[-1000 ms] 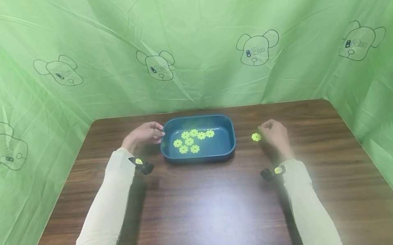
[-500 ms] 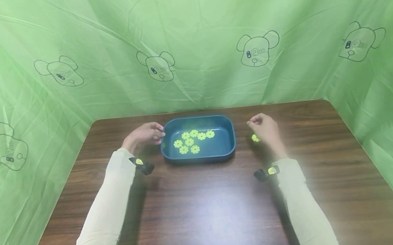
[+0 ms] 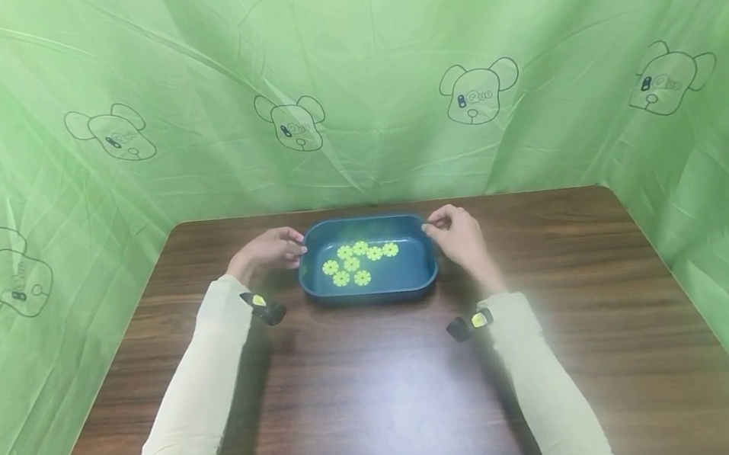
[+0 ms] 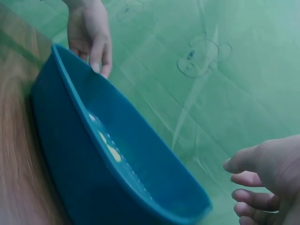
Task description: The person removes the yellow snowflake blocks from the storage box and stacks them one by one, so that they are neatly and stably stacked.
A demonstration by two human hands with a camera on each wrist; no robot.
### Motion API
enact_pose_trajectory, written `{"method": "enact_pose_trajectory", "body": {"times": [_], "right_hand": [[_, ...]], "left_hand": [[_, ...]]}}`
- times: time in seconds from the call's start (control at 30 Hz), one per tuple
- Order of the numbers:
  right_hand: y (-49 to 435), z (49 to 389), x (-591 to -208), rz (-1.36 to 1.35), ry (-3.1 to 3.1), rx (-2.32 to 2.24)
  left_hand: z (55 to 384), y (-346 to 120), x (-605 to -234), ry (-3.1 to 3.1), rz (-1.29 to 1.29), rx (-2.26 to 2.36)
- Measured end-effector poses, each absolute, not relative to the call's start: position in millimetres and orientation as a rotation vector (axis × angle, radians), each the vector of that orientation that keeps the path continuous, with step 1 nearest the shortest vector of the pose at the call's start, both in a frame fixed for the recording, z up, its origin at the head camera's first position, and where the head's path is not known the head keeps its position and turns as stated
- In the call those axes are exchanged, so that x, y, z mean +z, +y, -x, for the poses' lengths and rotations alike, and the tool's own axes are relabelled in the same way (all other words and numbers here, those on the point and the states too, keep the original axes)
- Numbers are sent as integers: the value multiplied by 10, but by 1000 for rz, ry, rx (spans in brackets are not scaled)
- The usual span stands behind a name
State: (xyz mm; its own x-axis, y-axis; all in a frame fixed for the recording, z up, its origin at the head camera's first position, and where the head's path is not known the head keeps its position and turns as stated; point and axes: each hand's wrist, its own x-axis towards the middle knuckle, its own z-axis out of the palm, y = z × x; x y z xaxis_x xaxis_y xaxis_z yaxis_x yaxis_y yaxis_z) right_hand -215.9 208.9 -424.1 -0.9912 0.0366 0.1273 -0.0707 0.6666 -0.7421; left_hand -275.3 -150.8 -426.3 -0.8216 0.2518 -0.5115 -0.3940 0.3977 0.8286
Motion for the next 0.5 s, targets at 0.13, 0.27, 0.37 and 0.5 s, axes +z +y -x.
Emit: {"method": "enact_pose_trajectory", "body": {"times": [0.13,0.27,0.37,0.5], "right_hand": [[1952,2173,-4215,-74,-2749,1237],[1820,2188,-4211,-112,-2756,1229],[1725,2191,-4220,-145,-2760,1242],[1613,2179,-4254,-185,-2777,1270]], "left_hand": [[2753,-1508,-4263,2084,119,1451],[2750,-1508,-4261,2087,116,1448],[2748,-1507,-4258,2088,121,1450],[2748,-1505,-4260,2090,124,1447]]}}
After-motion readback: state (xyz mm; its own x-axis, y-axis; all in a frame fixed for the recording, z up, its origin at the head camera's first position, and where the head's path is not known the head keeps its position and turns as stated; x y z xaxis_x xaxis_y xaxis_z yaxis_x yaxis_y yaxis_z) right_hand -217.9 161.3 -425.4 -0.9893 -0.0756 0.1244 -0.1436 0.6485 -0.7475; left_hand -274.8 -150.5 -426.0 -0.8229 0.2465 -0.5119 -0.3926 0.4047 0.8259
